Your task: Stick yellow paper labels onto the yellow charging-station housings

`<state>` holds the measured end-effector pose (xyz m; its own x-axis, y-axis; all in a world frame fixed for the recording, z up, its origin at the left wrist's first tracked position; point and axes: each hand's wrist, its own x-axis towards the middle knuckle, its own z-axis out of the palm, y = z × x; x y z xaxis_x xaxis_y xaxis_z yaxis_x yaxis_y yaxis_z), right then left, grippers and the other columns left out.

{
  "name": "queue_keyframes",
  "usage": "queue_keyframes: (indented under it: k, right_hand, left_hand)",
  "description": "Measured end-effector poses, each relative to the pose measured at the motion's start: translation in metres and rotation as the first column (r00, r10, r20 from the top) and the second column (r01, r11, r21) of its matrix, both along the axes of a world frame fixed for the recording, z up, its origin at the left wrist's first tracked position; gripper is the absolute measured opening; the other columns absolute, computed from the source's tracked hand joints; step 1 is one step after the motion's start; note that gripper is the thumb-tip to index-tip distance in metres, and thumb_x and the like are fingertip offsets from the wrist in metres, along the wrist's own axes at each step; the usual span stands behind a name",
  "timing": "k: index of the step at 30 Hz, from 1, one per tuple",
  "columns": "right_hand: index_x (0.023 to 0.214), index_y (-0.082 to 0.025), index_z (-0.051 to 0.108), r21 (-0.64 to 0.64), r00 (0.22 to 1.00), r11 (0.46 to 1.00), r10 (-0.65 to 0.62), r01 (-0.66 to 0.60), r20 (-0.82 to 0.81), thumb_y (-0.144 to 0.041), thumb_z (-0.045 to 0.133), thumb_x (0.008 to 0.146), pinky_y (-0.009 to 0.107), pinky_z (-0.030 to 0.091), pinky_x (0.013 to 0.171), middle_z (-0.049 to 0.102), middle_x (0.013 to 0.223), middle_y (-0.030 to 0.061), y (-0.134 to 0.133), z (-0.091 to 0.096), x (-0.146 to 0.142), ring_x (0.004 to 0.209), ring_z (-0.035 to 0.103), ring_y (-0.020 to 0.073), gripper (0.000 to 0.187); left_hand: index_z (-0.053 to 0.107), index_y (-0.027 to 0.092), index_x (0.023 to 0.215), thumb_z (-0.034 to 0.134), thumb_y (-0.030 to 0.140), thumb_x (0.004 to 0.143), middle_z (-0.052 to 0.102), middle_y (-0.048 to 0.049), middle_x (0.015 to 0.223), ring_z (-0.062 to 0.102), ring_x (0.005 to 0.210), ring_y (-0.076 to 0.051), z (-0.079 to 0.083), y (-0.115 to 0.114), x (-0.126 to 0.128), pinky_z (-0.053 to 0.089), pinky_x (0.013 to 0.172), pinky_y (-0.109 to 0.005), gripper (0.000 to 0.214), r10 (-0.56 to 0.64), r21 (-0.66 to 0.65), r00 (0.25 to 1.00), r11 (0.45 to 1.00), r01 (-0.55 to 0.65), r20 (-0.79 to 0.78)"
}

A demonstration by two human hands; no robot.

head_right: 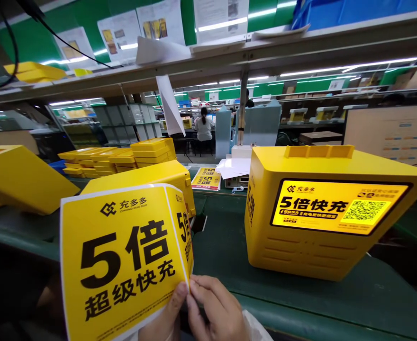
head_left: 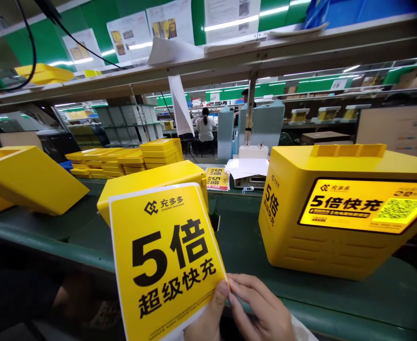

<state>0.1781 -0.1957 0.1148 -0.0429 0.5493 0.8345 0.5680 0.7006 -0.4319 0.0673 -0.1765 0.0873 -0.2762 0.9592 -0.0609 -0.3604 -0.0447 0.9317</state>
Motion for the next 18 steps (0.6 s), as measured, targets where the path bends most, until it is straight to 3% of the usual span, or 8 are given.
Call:
queue_keyframes:
  k: [7,10,12,14,16,18]
  right_hand:
    - [0.101,-0.016,0.059,-0.056,0.991,0.991,0.115,-0.118,-0.064,-0.001,0.052,0.077,0.019,0.055,0.071,0.066,0.09,0.0082,0.005,-0.003,0.001,0.082,0.064,0.0144,0.03]
    - [0.109,-0.017,0.057,-0.23,0.975,0.949,0.196,-0.216,-0.107,-0.012,0.044,0.085,0.024,0.054,0.079,0.064,0.101,0.0096,0.015,-0.016,-0.005,0.094,0.062,0.016,0.028]
    - [0.12,-0.014,0.051,-0.435,0.982,0.884,0.188,-0.169,0.001,-0.02,0.039,0.089,0.03,0.049,0.09,0.059,0.116,0.0129,0.028,-0.031,-0.015,0.107,0.055,0.0188,0.034]
    - [0.124,-0.011,0.048,-0.573,0.966,0.815,0.205,-0.08,0.157,-0.023,0.043,0.088,0.034,0.042,0.098,0.054,0.124,0.0131,0.045,-0.046,-0.03,0.116,0.049,0.0209,0.038]
    - [0.123,-0.013,0.051,-0.618,0.931,0.784,0.268,-0.062,0.248,-0.027,0.05,0.086,0.037,0.036,0.103,0.051,0.128,0.0095,0.066,-0.057,-0.049,0.121,0.043,0.0218,0.04]
    - [0.123,-0.013,0.05,-0.628,0.903,0.777,0.304,-0.05,0.304,-0.036,0.053,0.084,0.041,0.029,0.107,0.048,0.13,0.0096,0.087,-0.064,-0.068,0.125,0.037,0.0236,0.046]
  left_hand:
    - [0.066,0.028,0.089,0.078,0.04,0.052,0.067,-0.0011,0.103,0.045,0.12,-0.031,-0.019,0.005,-0.005,0.036,0.106,-0.041,0.041,0.043,-0.094,0.984,0.994,-0.06,-0.174]
    - [0.059,0.026,0.104,0.073,0.045,0.058,0.064,-0.002,0.11,0.044,0.121,-0.031,-0.014,0.012,-0.011,0.042,0.1,-0.04,0.051,0.26,-0.016,0.945,0.963,-0.268,-0.199]
    - [0.048,0.027,0.118,0.065,0.052,0.063,0.06,-0.0018,0.118,0.045,0.119,-0.031,-0.007,0.018,-0.023,0.05,0.089,-0.039,0.062,0.414,0.051,0.892,0.91,-0.412,-0.181]
    - [0.042,0.028,0.122,0.057,0.06,0.065,0.06,-0.0013,0.116,0.053,0.108,-0.031,0.0,0.025,-0.042,0.055,0.073,-0.037,0.067,0.496,0.099,0.853,0.869,-0.486,-0.165]
    - [0.046,0.028,0.117,0.049,0.065,0.066,0.064,-0.0006,0.103,0.058,0.092,-0.03,0.003,0.03,-0.063,0.054,0.062,-0.036,0.064,0.475,0.13,0.86,0.879,-0.458,-0.186]
    - [0.049,0.029,0.114,0.036,0.069,0.071,0.066,0.0006,0.095,0.059,0.086,-0.028,0.001,0.034,-0.082,0.052,0.062,-0.037,0.06,0.407,0.125,0.875,0.913,-0.388,-0.26]
